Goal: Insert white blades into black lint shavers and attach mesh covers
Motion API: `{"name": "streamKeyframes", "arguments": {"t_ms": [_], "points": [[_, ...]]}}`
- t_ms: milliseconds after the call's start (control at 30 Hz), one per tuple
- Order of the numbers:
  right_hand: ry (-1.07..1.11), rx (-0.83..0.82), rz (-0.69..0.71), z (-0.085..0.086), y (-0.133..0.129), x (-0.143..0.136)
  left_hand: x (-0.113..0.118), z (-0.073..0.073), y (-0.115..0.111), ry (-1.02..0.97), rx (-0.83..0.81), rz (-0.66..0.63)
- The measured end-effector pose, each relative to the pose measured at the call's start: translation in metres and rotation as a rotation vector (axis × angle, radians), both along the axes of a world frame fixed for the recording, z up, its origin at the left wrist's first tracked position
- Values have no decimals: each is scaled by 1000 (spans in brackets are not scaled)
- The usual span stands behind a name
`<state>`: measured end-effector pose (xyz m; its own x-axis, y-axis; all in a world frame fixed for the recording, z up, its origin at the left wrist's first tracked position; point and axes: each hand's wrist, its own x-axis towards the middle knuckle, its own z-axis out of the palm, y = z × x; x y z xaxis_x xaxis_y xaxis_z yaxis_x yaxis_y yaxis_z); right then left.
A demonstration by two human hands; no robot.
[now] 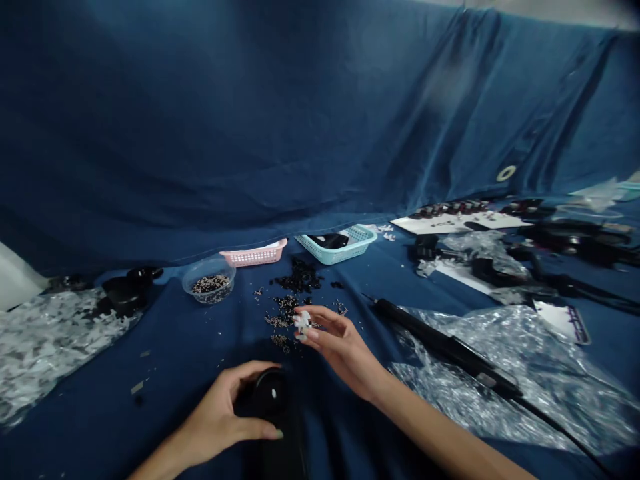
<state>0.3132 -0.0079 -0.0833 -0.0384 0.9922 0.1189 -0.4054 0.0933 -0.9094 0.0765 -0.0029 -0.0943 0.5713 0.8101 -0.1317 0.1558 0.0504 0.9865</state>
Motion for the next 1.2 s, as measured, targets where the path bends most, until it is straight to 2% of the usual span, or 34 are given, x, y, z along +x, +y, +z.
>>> {"name": "streamKeyframes", "arguments": {"t_ms": [67,133,233,300,367,500,667,833,1200], "points": [[27,-23,35,-1,0,0,-1,0,-2,-16,20,41],[49,-37,68,-2,0,1,-2,1,-4,-113,-23,105],[68,-33,110,-3,-1,0,-5,3,-7,-378,-228,205],[68,-17,139,-3,-2,-2,-8,4,-9,-480,-369,242],[57,1,174,-4,-3,-4,-9,5,-10,-488,-468,279],[5,31,241,-8,-4,-6,-5,5,-12,-509,-563,384],[-103,95,269,-14,-5,-7,3,4,-16,-520,-755,409],[-241,187,219,-13,-8,-10,7,6,-22,-416,-669,453],[-495,355,163,-6,-14,-13,15,6,-28,-387,-437,415]]}}
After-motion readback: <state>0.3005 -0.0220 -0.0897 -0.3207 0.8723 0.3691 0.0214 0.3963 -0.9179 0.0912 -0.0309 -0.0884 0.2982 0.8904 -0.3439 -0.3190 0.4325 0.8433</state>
